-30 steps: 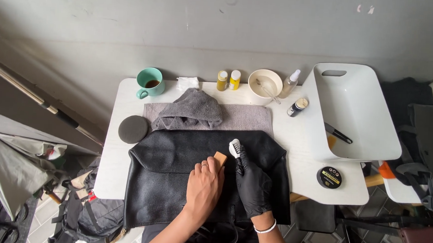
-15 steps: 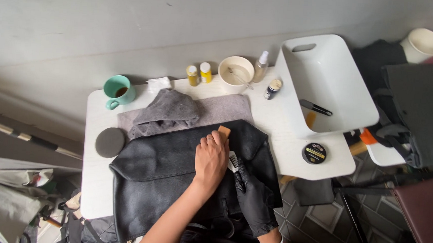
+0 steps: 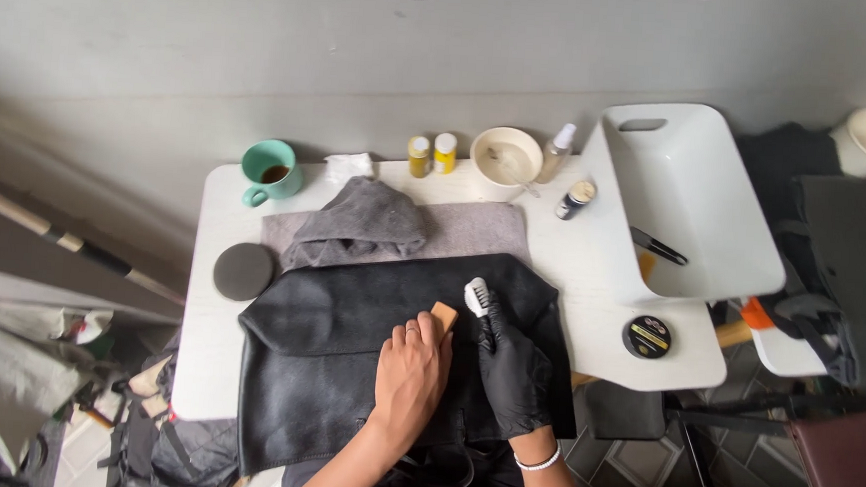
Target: Cleaning and conditioning a black leather bag using a small brush and a sponge.
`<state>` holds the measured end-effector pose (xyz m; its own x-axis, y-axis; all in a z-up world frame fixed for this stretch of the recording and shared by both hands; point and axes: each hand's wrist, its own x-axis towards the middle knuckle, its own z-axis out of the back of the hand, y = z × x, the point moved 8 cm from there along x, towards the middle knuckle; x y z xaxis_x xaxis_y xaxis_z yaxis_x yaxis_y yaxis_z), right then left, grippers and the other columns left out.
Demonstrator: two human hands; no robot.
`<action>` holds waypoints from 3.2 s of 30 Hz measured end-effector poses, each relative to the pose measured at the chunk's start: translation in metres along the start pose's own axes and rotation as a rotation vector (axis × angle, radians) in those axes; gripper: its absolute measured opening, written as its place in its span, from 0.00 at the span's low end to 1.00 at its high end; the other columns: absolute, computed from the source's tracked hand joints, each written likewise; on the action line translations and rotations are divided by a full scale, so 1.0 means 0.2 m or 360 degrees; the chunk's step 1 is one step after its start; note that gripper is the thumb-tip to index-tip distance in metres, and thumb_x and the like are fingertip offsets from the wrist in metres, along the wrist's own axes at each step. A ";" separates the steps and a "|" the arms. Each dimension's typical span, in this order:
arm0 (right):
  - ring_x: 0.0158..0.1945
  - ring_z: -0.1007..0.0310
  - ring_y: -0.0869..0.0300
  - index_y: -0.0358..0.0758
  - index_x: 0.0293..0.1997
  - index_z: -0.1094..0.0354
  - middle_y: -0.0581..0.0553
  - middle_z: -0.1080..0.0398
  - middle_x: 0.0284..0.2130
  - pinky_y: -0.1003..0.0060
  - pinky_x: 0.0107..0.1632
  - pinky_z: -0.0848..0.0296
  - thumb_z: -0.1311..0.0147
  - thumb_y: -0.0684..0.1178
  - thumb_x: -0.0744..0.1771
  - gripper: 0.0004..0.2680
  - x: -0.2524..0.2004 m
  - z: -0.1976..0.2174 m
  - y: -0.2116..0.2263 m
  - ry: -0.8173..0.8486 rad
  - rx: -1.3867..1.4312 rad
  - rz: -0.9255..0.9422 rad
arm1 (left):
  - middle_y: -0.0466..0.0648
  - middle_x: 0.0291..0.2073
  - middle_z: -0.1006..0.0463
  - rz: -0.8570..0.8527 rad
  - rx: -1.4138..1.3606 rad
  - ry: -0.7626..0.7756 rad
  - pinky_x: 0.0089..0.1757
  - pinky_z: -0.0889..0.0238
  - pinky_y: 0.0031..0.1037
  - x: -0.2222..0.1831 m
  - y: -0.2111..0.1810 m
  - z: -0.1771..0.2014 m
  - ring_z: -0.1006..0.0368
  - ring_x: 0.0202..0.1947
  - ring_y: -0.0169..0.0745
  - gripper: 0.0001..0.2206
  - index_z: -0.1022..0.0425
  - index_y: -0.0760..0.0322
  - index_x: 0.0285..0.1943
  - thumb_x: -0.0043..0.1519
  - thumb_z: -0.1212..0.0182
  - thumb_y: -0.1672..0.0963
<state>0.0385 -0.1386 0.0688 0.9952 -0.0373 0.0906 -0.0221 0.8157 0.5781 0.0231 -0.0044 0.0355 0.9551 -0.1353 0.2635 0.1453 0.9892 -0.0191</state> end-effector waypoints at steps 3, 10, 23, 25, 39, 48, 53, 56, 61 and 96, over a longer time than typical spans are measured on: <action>0.35 0.23 0.37 0.55 0.69 0.36 0.37 0.22 0.37 0.42 0.36 0.28 0.52 0.52 0.68 0.19 0.01 -0.08 -0.07 0.0007 -0.0304 -0.0036 | 0.47 0.34 0.23 0.0087 0.0031 0.0074 0.31 0.32 0.29 -0.11 0.06 -0.03 0.27 0.32 0.41 0.21 0.32 0.68 0.56 0.70 0.50 0.46; 0.44 0.21 0.40 0.56 0.72 0.40 0.41 0.21 0.46 0.48 0.42 0.24 0.51 0.51 0.69 0.20 -0.04 -0.05 -0.07 0.0056 -0.0096 -0.0062 | 0.46 0.32 0.24 0.0166 0.0082 -0.0073 0.32 0.33 0.30 -0.02 0.05 -0.04 0.27 0.32 0.41 0.21 0.30 0.66 0.54 0.68 0.47 0.45; 0.49 0.22 0.45 0.56 0.70 0.38 0.43 0.22 0.49 0.53 0.46 0.24 0.52 0.50 0.69 0.19 -0.22 -0.04 -0.02 0.0086 0.0046 0.0012 | 0.47 0.31 0.25 0.0040 0.0071 -0.0228 0.31 0.33 0.28 0.21 -0.04 -0.06 0.26 0.30 0.40 0.19 0.31 0.66 0.52 0.69 0.48 0.46; 0.54 0.22 0.47 0.55 0.70 0.38 0.45 0.23 0.54 0.55 0.50 0.24 0.53 0.50 0.69 0.18 -0.19 -0.05 0.01 0.0104 0.0098 0.0025 | 0.48 0.31 0.24 0.0059 0.0020 -0.0225 0.31 0.32 0.29 0.20 -0.01 -0.04 0.25 0.30 0.41 0.19 0.31 0.67 0.52 0.69 0.48 0.47; 0.51 0.23 0.41 0.54 0.71 0.39 0.41 0.24 0.53 0.50 0.48 0.25 0.50 0.49 0.68 0.20 -0.01 -0.25 0.07 0.0115 -0.0081 0.0169 | 0.44 0.28 0.25 0.0354 0.0058 0.0021 0.32 0.34 0.29 -0.21 0.31 0.00 0.27 0.28 0.39 0.18 0.31 0.63 0.50 0.70 0.50 0.45; 0.57 0.24 0.51 0.54 0.69 0.37 0.49 0.27 0.58 0.60 0.50 0.23 0.51 0.51 0.69 0.18 -0.16 -0.13 0.16 0.0250 0.0183 0.0084 | 0.45 0.28 0.26 0.0295 0.0164 -0.0197 0.30 0.34 0.28 0.04 0.25 -0.01 0.27 0.27 0.39 0.19 0.31 0.65 0.48 0.69 0.49 0.45; 0.58 0.24 0.51 0.57 0.69 0.37 0.48 0.25 0.57 0.61 0.55 0.25 0.52 0.51 0.69 0.18 -0.25 -0.10 0.14 0.0279 0.0254 0.0026 | 0.46 0.29 0.25 0.0244 0.0200 -0.0247 0.29 0.35 0.27 0.16 0.21 -0.05 0.27 0.27 0.38 0.19 0.30 0.66 0.49 0.69 0.49 0.46; 0.54 0.22 0.47 0.55 0.68 0.36 0.45 0.23 0.53 0.57 0.53 0.24 0.51 0.50 0.68 0.18 -0.26 -0.15 0.07 0.0291 0.0232 0.0003 | 0.45 0.28 0.26 0.0229 0.0169 -0.0252 0.29 0.34 0.28 0.16 0.21 -0.04 0.27 0.27 0.39 0.19 0.31 0.66 0.49 0.69 0.48 0.46; 0.51 0.20 0.47 0.55 0.68 0.36 0.45 0.22 0.51 0.57 0.48 0.21 0.48 0.50 0.68 0.19 -0.18 -0.23 0.08 0.0280 0.0173 0.0038 | 0.46 0.28 0.25 0.0257 0.0080 -0.0162 0.29 0.33 0.29 0.07 0.28 -0.02 0.26 0.27 0.40 0.18 0.31 0.65 0.50 0.70 0.49 0.46; 0.56 0.22 0.53 0.58 0.70 0.39 0.56 0.27 0.61 0.62 0.52 0.23 0.55 0.50 0.70 0.18 -0.17 -0.19 0.45 0.0379 0.0193 0.0337 | 0.45 0.29 0.24 0.0384 0.0090 -0.0119 0.31 0.33 0.30 -0.04 0.43 0.00 0.26 0.28 0.40 0.20 0.31 0.63 0.51 0.69 0.50 0.44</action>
<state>0.0067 -0.0412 0.0872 0.9613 0.2730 0.0356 -0.2277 0.7158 0.6601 0.0284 0.0817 0.0324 0.9383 0.1078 0.3285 -0.1013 0.9942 -0.0370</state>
